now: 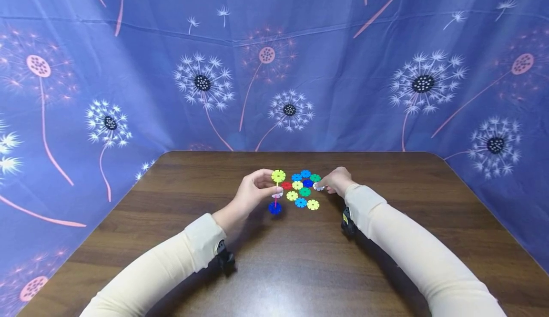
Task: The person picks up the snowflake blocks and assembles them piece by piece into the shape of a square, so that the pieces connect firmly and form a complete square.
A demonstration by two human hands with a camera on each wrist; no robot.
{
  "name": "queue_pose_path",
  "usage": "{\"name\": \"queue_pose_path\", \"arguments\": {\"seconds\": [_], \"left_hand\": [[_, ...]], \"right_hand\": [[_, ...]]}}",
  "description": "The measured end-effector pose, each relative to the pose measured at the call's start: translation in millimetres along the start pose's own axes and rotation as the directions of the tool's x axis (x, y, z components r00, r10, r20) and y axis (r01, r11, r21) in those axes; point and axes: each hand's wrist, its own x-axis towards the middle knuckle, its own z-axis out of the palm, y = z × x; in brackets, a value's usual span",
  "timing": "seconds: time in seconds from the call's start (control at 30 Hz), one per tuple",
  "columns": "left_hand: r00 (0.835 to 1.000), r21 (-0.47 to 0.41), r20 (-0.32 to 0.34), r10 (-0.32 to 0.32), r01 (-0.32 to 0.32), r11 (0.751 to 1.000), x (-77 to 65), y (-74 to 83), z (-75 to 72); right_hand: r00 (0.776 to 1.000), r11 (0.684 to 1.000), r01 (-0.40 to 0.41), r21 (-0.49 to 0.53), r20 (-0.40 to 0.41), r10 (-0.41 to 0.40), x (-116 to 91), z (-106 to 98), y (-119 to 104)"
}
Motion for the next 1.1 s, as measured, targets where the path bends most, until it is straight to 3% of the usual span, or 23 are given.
{"name": "queue_pose_path", "arguments": {"seconds": [0.3, 0.63, 0.97, 1.1], "left_hand": [[1.0, -0.021, 0.006, -0.008, 0.008, 1.0, 0.1, -1.6, 1.2], [0.998, -0.064, 0.061, -0.023, 0.026, 0.998, -0.3, -7.6, 2.7], [0.994, -0.074, 0.102, -0.039, 0.047, 0.996, -1.7, -10.0, 3.9], [0.993, -0.067, 0.111, -0.038, 0.046, 0.997, -1.7, -11.1, 4.0]], "right_hand": [[0.999, 0.978, -0.001, -0.207, -0.049, -0.009, 0.4, 8.1, -1.4], [0.999, 0.981, 0.028, -0.194, -0.013, -0.031, -1.9, 7.7, 1.7], [0.994, 0.981, 0.103, -0.167, -0.017, -0.107, -4.7, 8.4, 5.4], [0.997, 0.986, 0.077, -0.151, -0.011, -0.08, -5.7, 7.8, 5.0]]}}
